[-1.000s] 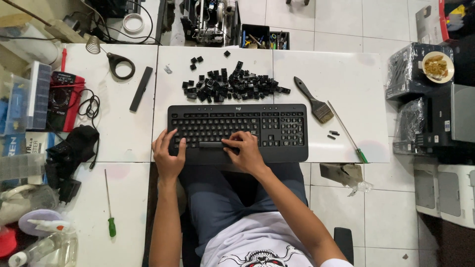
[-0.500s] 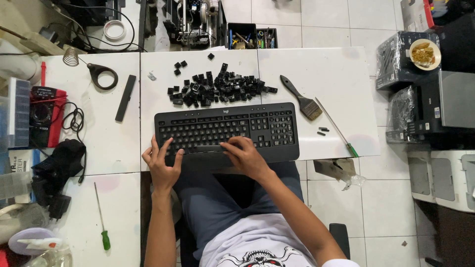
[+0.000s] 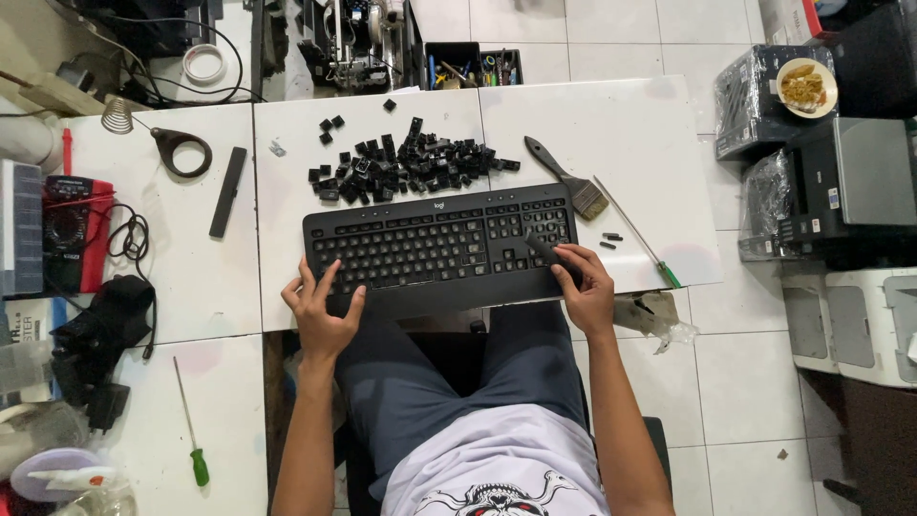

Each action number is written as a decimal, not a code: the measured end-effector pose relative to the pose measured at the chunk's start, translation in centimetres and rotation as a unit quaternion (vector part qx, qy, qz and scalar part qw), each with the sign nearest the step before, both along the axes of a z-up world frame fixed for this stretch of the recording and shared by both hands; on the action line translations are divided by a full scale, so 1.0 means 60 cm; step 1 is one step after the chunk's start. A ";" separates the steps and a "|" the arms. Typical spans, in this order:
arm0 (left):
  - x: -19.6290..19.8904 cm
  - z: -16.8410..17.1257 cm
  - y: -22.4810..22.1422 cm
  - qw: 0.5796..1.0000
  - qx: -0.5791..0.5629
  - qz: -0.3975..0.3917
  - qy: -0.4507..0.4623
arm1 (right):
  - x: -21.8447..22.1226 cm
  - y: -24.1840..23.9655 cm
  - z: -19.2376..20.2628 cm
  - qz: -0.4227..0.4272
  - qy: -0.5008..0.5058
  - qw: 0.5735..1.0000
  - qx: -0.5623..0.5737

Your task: The person is manually replacing missing or removed keycaps on a computer keyboard by picking them from a pile and snapping them into place.

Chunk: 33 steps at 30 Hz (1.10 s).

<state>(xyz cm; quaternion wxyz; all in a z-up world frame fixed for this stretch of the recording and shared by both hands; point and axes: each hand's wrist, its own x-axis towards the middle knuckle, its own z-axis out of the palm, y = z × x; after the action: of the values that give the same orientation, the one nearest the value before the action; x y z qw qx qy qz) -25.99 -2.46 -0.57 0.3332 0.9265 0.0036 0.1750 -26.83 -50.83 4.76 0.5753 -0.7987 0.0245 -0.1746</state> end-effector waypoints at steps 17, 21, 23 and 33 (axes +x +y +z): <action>0.024 -0.012 -0.035 1.000 0.002 -0.018 -0.001 | -0.003 -0.038 0.014 -0.015 -0.023 1.000 0.010; 0.021 -0.011 -0.043 1.000 0.000 -0.021 0.002 | -0.006 -0.040 0.021 -0.013 -0.028 1.000 0.003; 0.019 -0.009 -0.048 1.000 -0.008 -0.019 0.003 | -0.006 -0.040 0.022 -0.012 -0.030 0.999 -0.002; 0.014 0.007 -0.084 0.998 -0.012 0.050 -0.028 | 0.005 -0.023 -0.028 -0.028 -0.025 0.990 -0.140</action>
<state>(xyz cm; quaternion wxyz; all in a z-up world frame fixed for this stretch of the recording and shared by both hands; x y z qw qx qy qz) -25.15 -7.50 -0.16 0.3347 0.9159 0.0426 0.2176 -26.51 -52.24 3.08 0.4535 -0.8657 0.0075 -0.2120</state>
